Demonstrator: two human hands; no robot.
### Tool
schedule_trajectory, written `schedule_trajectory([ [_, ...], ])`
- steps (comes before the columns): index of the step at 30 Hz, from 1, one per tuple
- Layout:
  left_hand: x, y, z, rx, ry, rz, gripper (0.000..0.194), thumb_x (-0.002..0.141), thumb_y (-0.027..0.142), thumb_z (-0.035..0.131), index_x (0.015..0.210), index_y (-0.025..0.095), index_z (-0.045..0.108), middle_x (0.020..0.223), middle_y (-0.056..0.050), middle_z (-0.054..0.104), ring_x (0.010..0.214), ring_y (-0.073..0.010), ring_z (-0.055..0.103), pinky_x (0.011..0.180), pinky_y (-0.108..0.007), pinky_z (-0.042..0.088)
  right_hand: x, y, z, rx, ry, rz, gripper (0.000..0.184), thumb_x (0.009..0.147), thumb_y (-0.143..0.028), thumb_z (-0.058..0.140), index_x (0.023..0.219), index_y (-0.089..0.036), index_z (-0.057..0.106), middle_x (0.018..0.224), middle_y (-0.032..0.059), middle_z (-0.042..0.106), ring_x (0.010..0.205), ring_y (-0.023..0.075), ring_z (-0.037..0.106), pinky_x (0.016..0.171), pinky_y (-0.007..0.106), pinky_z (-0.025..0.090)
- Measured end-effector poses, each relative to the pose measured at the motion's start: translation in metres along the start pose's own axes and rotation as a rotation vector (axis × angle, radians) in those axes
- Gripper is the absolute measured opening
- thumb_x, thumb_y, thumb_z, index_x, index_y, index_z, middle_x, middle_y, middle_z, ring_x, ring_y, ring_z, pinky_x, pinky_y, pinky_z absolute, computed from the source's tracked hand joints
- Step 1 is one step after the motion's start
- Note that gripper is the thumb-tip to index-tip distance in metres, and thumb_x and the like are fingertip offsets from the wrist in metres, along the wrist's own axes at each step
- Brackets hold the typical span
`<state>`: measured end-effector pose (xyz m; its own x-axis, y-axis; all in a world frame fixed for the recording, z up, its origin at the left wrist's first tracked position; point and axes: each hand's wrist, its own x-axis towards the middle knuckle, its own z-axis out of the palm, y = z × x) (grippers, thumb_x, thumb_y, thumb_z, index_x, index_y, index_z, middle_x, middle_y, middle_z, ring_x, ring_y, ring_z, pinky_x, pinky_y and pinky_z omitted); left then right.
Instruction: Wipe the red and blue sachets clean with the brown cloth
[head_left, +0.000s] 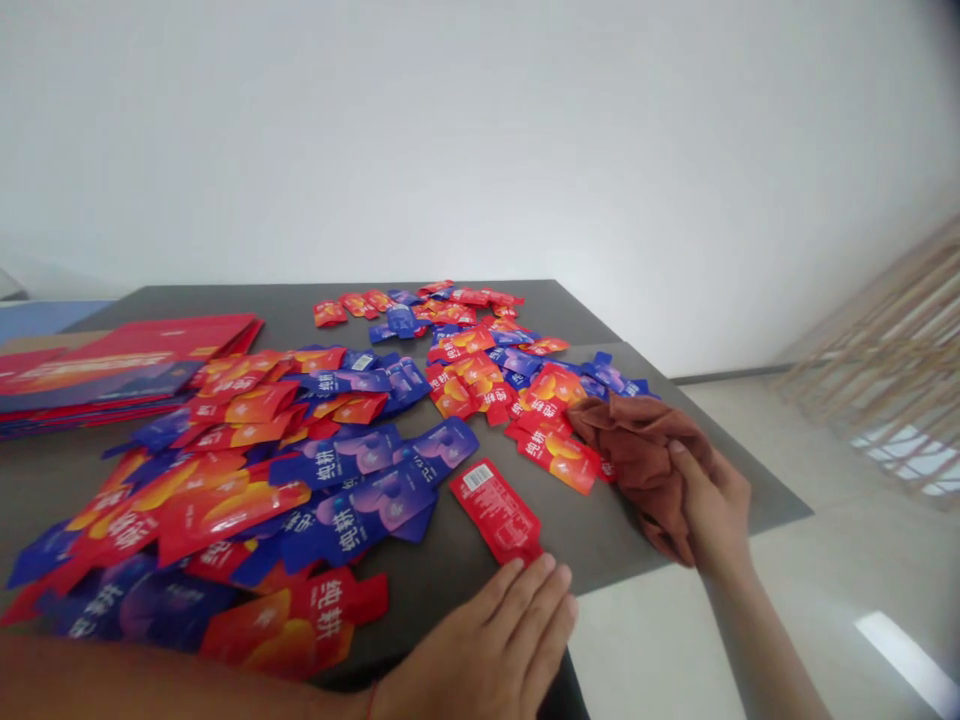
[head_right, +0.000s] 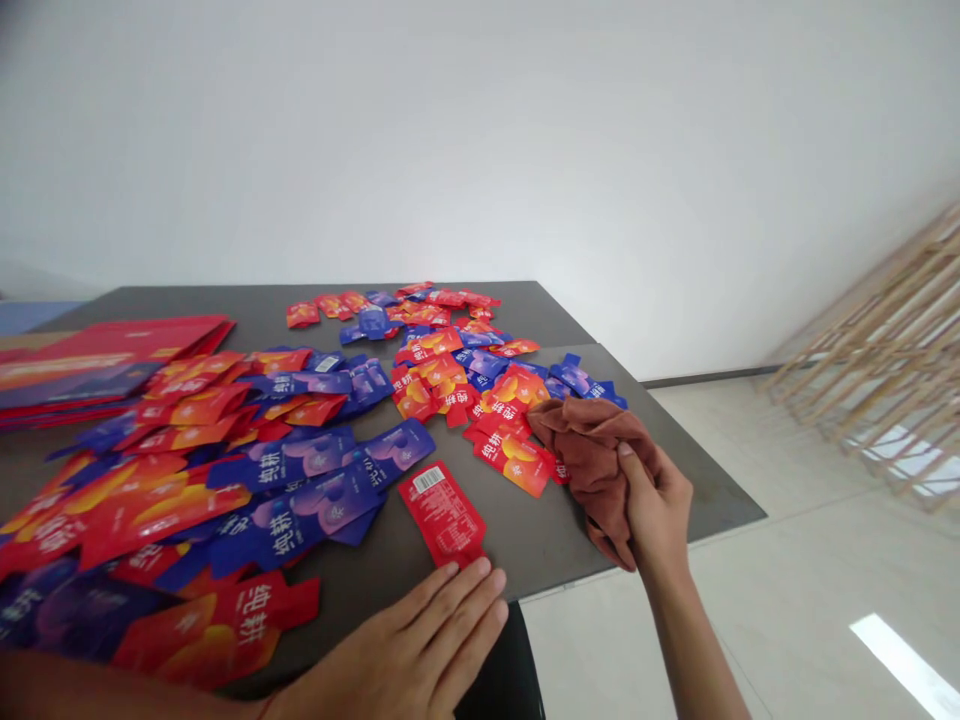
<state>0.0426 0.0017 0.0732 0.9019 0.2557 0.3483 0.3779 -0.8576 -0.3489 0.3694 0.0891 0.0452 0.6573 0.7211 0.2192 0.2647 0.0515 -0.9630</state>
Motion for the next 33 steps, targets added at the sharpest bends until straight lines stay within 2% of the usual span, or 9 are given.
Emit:
schedule_trajectory([
  [2,-0.006,0.003,0.008,-0.029,-0.035,-0.033,0.054,0.111,0.043,0.045,0.150,0.007,0.059,0.156,-0.014,0.062,0.146,-0.0265,0.057,0.124,-0.040,0.036,-0.001,-0.002,-0.001,-0.009,-0.002,0.004,0.047,0.081,-0.051,0.078,0.114,-0.018,0.084,0.113,0.0102,0.084,0.110,0.0333,0.074,0.094,0.042,0.056],
  [5,-0.013,-0.005,0.010,-0.073,-0.021,-0.007,0.047,0.110,0.033,0.048,0.148,0.009,0.061,0.155,-0.012,0.064,0.145,-0.0240,0.058,0.125,-0.037,0.036,-0.001,-0.004,-0.002,0.000,0.007,0.008,0.045,0.081,-0.049,0.079,0.114,-0.018,0.085,0.113,0.0093,0.084,0.108,0.0316,0.074,0.093,0.040,0.057],
  [11,-0.020,-0.017,-0.007,-0.152,-0.010,-0.007,0.044,0.111,0.032,0.042,0.143,0.015,0.067,0.149,-0.005,0.069,0.140,-0.0190,0.060,0.121,-0.032,0.042,-0.003,-0.005,-0.003,-0.010,0.035,-0.005,0.046,0.081,-0.051,0.080,0.111,-0.017,0.085,0.104,0.0072,0.083,0.096,0.0274,0.073,0.082,0.035,0.057],
  [16,0.002,-0.012,-0.011,-0.101,-0.033,0.041,0.043,0.109,0.030,0.041,0.137,0.018,0.072,0.138,-0.009,0.074,0.126,-0.0264,0.068,0.110,-0.044,0.050,-0.002,-0.001,-0.006,-0.016,0.054,-0.005,0.044,0.081,-0.050,0.081,0.111,-0.018,0.084,0.106,0.0060,0.082,0.096,0.0268,0.073,0.082,0.034,0.056],
  [20,0.020,-0.003,0.005,-0.025,-0.024,-0.044,0.048,0.110,0.027,0.035,0.138,0.015,0.072,0.142,-0.011,0.072,0.132,-0.0308,0.065,0.108,-0.049,0.048,-0.001,0.002,-0.007,-0.022,0.029,-0.013,0.046,0.083,-0.052,0.080,0.113,-0.018,0.083,0.107,0.0060,0.082,0.095,0.0269,0.074,0.082,0.035,0.057],
  [23,0.028,-0.005,0.014,-0.091,-0.030,-0.086,0.044,0.110,0.025,0.040,0.141,0.013,0.069,0.142,-0.012,0.071,0.132,-0.0317,0.065,0.107,-0.049,0.049,-0.001,0.003,-0.007,-0.004,0.002,-0.019,0.045,0.085,-0.052,0.080,0.115,-0.019,0.083,0.110,0.0051,0.082,0.099,0.0262,0.074,0.085,0.034,0.056],
  [26,0.034,-0.018,0.012,-0.170,-0.066,-0.005,0.033,0.109,0.027,0.048,0.128,0.017,0.073,0.126,-0.009,0.075,0.115,-0.0269,0.070,0.095,-0.043,0.054,-0.001,0.003,-0.007,0.027,-0.012,-0.034,0.043,0.085,-0.050,0.080,0.115,-0.019,0.083,0.112,0.0047,0.082,0.102,0.0257,0.073,0.086,0.033,0.056],
  [29,0.030,-0.034,0.004,-0.200,-0.065,0.088,0.026,0.109,0.028,0.052,0.118,0.022,0.075,0.114,-0.005,0.074,0.102,-0.0211,0.069,0.086,-0.036,0.055,-0.002,0.001,-0.006,-0.004,0.020,-0.006,0.044,0.083,-0.051,0.081,0.112,-0.018,0.084,0.106,0.0055,0.083,0.095,0.0256,0.073,0.080,0.033,0.055],
  [33,0.006,-0.045,-0.011,-0.234,-0.049,0.226,0.028,0.109,0.029,0.051,0.120,0.020,0.075,0.112,-0.005,0.075,0.103,-0.0233,0.070,0.092,-0.040,0.057,-0.002,-0.003,-0.005,-0.026,0.030,0.013,0.044,0.081,-0.050,0.080,0.111,-0.018,0.085,0.103,0.0059,0.083,0.091,0.0260,0.073,0.080,0.035,0.056],
])
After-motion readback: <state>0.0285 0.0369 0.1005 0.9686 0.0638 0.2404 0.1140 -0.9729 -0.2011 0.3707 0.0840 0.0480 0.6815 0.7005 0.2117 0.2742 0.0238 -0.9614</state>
